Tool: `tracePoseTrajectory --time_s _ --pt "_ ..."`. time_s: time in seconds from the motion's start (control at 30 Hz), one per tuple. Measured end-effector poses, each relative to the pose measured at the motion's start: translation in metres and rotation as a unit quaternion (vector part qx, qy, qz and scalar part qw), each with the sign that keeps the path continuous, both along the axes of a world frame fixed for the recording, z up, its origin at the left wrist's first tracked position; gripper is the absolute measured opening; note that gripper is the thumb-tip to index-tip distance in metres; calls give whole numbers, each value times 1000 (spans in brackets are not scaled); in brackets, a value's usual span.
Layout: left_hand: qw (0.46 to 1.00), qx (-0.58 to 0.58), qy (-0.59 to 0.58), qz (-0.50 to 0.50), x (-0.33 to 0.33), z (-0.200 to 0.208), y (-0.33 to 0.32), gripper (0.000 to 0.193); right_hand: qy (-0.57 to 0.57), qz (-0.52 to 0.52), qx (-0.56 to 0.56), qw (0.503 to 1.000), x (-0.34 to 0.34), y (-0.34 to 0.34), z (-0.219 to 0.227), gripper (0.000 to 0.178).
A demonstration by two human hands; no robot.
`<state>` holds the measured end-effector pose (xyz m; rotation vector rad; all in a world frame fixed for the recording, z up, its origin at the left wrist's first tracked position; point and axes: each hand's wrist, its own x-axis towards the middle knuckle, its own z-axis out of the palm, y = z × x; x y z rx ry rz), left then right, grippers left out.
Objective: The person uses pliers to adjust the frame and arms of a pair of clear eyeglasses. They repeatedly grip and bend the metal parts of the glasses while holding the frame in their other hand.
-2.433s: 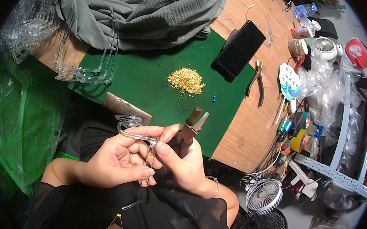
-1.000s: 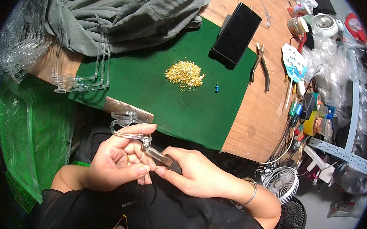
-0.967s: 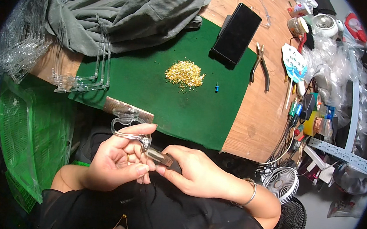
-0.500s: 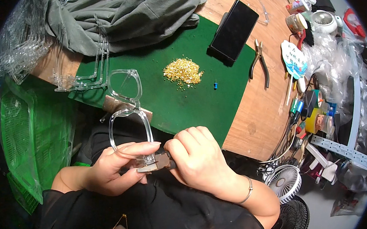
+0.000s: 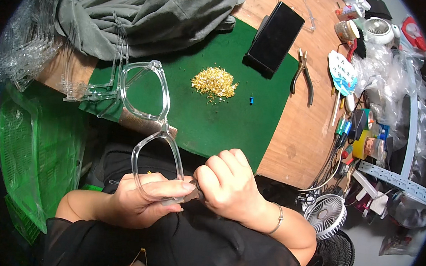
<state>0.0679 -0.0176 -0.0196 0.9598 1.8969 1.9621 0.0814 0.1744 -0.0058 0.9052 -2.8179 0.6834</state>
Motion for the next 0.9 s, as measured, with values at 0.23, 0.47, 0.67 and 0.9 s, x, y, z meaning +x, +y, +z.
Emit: tracePoseTrajectory --time_s 0.23,0.47,0.67,0.9 --pt "999 -42 6 -6 -4 -2 -3 42 -61 -8 18 998 0 -1 -1 17" --pt "984 5 -179 -18 0 -1 -3 52 -49 -1 -15 999 -13 -3 5 35" --pt "968 40 -246 -35 3 -5 -1 53 -66 2 -17 998 -14 0 5 37" --pt "884 149 -431 -103 -28 29 -22 64 -155 -22 -88 984 -22 7 14 38"
